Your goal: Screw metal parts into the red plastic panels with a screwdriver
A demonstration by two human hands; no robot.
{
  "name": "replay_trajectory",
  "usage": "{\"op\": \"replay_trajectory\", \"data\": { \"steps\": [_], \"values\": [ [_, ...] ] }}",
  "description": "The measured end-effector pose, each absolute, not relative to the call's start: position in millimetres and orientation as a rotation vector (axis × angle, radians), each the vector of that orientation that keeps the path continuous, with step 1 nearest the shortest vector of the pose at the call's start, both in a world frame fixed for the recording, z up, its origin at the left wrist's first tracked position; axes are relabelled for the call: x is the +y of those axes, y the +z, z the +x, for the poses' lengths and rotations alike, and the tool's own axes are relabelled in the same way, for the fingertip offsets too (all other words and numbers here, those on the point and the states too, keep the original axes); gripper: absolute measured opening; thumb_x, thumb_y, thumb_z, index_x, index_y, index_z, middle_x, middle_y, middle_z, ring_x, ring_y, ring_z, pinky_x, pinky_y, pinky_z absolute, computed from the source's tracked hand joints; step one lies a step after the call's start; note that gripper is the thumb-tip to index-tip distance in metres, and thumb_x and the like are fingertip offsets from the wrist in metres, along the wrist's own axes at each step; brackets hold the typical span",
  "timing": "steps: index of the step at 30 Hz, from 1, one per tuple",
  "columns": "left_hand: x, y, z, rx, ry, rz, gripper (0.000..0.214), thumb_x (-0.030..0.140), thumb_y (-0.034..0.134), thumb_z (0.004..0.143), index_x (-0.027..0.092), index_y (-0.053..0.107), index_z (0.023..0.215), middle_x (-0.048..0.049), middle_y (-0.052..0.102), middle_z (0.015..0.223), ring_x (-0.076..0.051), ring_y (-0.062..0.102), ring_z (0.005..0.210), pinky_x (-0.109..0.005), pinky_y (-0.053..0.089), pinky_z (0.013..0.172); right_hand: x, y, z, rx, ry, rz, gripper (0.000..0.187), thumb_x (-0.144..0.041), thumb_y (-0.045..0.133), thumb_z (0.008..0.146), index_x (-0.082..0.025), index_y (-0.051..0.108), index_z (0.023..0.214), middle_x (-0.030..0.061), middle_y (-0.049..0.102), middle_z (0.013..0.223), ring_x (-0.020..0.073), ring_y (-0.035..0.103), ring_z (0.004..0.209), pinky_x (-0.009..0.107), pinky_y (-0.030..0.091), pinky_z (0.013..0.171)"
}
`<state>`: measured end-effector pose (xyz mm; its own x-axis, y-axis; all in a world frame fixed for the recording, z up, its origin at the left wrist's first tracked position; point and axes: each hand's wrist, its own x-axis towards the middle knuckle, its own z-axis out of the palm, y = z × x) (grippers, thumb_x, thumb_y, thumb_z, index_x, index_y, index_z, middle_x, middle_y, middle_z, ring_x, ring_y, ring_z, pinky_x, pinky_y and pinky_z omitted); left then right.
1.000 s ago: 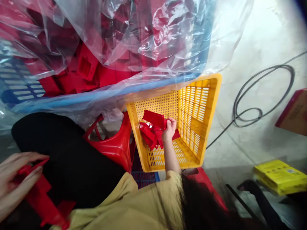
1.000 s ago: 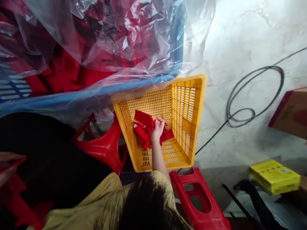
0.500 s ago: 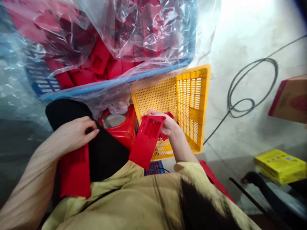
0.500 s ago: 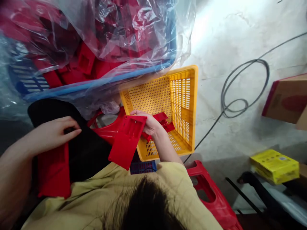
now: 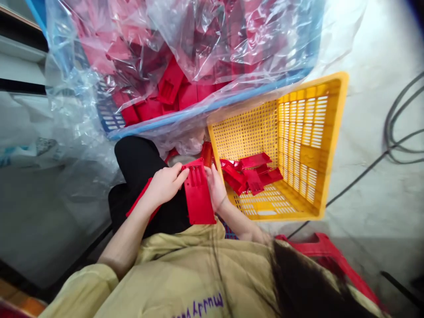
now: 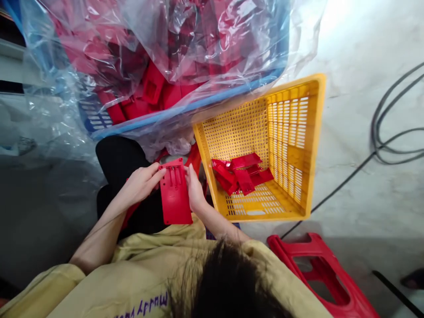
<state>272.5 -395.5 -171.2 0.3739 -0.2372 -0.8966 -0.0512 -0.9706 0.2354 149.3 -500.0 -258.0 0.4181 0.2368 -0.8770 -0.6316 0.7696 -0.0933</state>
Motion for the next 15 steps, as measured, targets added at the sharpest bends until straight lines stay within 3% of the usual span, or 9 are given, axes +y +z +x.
{"op": "replay_trajectory", "data": {
  "steps": [2, 5, 8, 9, 11, 15],
  "values": [
    [-399.6, -173.7, 271.7, -0.243, -1.611, 2.519, 0.033, 0.042, 0.033, 0.099, 0.021, 0.051, 0.082, -0.0012, 0.062, 0.069, -0.02, 0.062, 0.069, -0.026, 0.03, 0.061, -497.6, -246.6, 134.3, 1.01, 0.522, -0.515, 0.046, -0.062, 0.068, 0.076, -0.031, 0.064, 0.11, -0.0003, 0.071, 0.114, 0.0241, 0.064, 0.113, 0.039, 0.055, 0.091],
    [-399.8, -174.1, 269.4, -0.261, -1.567, 2.503, 0.037, 0.05, 0.036, 0.098, 0.022, 0.059, 0.092, -0.001, 0.068, 0.08, -0.02, 0.065, 0.076, -0.027, 0.036, 0.065, -511.9, -244.6, 115.8, 1.015, 0.513, -0.588, 0.045, -0.054, 0.075, 0.074, -0.031, 0.066, 0.111, 0.0009, 0.072, 0.111, 0.0244, 0.067, 0.105, 0.039, 0.056, 0.089],
    [-385.6, -172.8, 263.2, -0.269, -1.28, 2.444, 0.042, 0.05, 0.033, 0.098, 0.022, 0.064, 0.103, -0.0009, 0.072, 0.095, -0.018, 0.067, 0.092, -0.03, 0.047, 0.086, -546.4, -271.0, 101.0, 1.072, 0.497, -0.708, 0.042, -0.052, 0.074, 0.077, -0.027, 0.065, 0.11, 0.0021, 0.073, 0.105, 0.022, 0.069, 0.093, 0.038, 0.056, 0.085],
    [-378.6, -173.0, 260.3, -0.271, -1.123, 2.462, 0.044, 0.046, 0.029, 0.099, 0.02, 0.065, 0.101, -0.0018, 0.073, 0.094, -0.019, 0.065, 0.103, -0.033, 0.044, 0.101, -560.2, -285.7, 96.9, 1.1, 0.488, -0.765, 0.04, -0.05, 0.073, 0.079, -0.025, 0.065, 0.109, 0.0029, 0.072, 0.104, 0.0207, 0.069, 0.091, 0.038, 0.056, 0.085],
    [-364.5, -174.6, 254.2, -0.196, -0.883, 2.508, 0.045, 0.039, 0.024, 0.1, 0.019, 0.064, 0.105, -0.0018, 0.073, 0.091, -0.019, 0.061, 0.117, -0.037, 0.035, 0.117, -587.0, -321.5, 90.9, 1.154, 0.48, -0.889, 0.034, -0.043, 0.068, 0.087, -0.019, 0.063, 0.111, 0.0057, 0.07, 0.105, 0.0188, 0.068, 0.09, 0.039, 0.056, 0.085],
    [-345.4, -176.8, 245.6, -0.365, -0.77, 2.728, 0.039, 0.033, 0.029, 0.099, 0.017, 0.062, 0.109, -0.0021, 0.072, 0.091, -0.02, 0.067, 0.097, -0.047, 0.015, 0.128, -622.8, -404.5, 98.9, 1.229, 0.494, -1.168, 0.033, -0.037, 0.059, 0.096, -0.014, 0.06, 0.12, 0.0088, 0.064, 0.116, 0.0196, 0.064, 0.1, 0.041, 0.055, 0.088]
  ]
}}
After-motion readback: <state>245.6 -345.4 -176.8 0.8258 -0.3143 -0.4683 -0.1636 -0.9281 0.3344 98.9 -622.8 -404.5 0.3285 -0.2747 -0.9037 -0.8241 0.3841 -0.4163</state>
